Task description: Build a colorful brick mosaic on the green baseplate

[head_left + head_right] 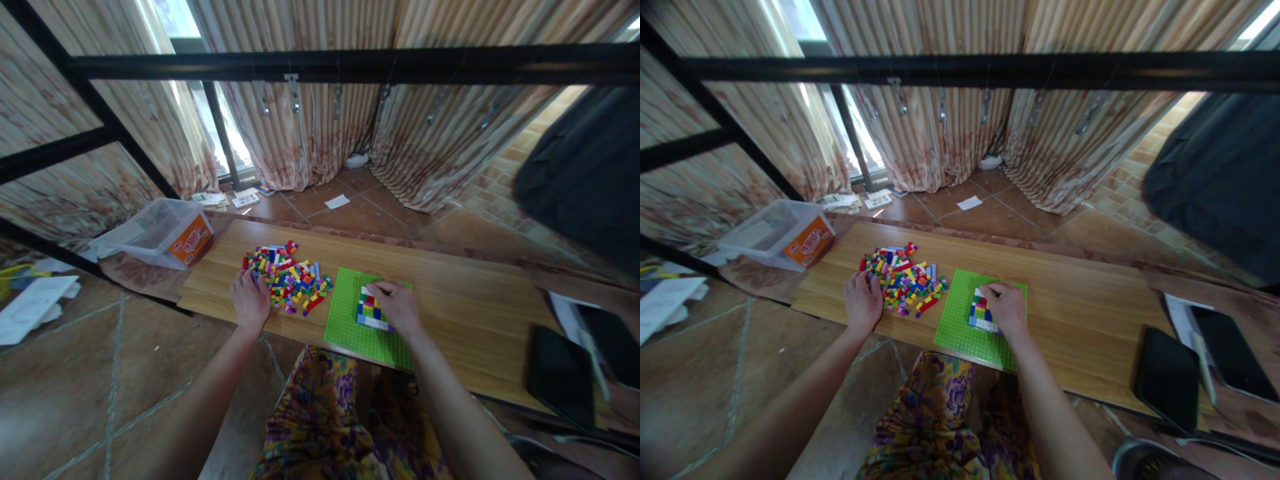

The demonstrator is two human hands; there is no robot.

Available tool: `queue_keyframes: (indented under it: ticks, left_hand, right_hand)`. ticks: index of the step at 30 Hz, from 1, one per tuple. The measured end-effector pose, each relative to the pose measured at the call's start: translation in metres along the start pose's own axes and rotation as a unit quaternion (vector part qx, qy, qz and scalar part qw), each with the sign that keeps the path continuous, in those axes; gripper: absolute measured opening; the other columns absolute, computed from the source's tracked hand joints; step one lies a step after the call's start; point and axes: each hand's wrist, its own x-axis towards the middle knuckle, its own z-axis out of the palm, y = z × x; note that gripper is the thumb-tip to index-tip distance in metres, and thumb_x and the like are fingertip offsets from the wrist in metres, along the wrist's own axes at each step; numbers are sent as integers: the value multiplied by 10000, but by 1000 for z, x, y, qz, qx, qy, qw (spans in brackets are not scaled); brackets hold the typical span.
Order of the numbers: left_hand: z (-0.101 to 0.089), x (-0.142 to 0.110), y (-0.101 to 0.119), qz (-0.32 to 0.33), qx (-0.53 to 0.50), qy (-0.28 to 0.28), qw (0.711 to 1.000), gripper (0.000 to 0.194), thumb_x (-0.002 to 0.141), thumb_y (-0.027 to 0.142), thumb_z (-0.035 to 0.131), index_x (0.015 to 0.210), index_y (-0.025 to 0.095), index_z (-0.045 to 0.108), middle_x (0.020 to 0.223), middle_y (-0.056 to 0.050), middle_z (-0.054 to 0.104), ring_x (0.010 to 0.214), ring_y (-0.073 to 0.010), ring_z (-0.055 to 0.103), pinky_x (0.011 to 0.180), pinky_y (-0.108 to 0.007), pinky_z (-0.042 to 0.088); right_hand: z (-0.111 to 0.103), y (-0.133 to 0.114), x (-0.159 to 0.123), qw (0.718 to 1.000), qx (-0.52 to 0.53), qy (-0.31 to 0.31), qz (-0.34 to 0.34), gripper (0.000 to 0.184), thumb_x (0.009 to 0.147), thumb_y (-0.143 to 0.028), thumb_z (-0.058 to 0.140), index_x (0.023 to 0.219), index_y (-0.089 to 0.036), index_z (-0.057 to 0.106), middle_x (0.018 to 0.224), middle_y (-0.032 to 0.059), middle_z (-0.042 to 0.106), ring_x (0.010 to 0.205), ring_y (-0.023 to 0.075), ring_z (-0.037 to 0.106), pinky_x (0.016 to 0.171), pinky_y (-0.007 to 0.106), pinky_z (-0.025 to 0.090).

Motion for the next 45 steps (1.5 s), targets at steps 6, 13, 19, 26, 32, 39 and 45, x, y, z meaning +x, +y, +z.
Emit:
queue_keyframes:
  ticks: [6,13,19,26,32,39,45]
  left_hand:
    - [-1,-1,0,3,4,1,1000,383,934,340,389,1171,99,571,1254,-224,581,1218,-324,516,1049,-509,382]
    - [1,0,-1,7,0,4,1000,372,924,329,403,1159,99,577,1247,-236,581,1227,-327,512,1051,-521,377]
    - [0,0,0,0,-13,18,1000,359,918,341,408,1129,113,587,1241,-219,589,1223,-328,520,1050,-517,381]
    - [1,0,1,-1,-16,20,1000,372,920,348,397,1125,104,588,1226,-226,596,1216,-332,524,1048,-521,380]
    - [0,0,1,5,-4,13,1000,397,927,343,386,1159,85,580,1252,-245,581,1237,-328,508,1059,-513,373]
    - [2,1,0,6,-12,21,1000,383,924,331,391,1149,90,585,1241,-240,589,1227,-326,516,1050,-520,377]
    - [3,1,0,0,8,12,1000,397,931,335,383,1148,76,593,1221,-239,606,1197,-327,539,1031,-501,403]
  right_hand:
    - [2,2,-2,999,-3,-8,37,275,819,-460,580,775,-260,765,844,23,758,767,201,666,718,322,468]
    - [5,1,-4,1000,-24,5,-4,322,841,-499,561,756,-259,757,795,40,745,774,200,650,744,322,478]
    - [-2,7,0,995,79,-24,58,479,833,-613,499,792,-211,755,818,56,755,754,218,672,697,326,500]
    - [-17,14,12,983,150,38,102,580,839,-670,474,874,-164,756,927,95,758,903,247,691,810,334,509]
    - [-13,19,-3,999,38,-9,38,472,856,-587,497,825,-192,753,821,47,739,770,210,652,746,328,475]
    - [-6,22,-11,1000,5,16,-17,445,869,-562,489,836,-206,755,898,66,736,856,211,631,859,374,457]
    - [-13,12,-16,995,-33,72,-59,418,936,-460,439,881,-174,738,916,100,729,863,231,622,861,396,454]
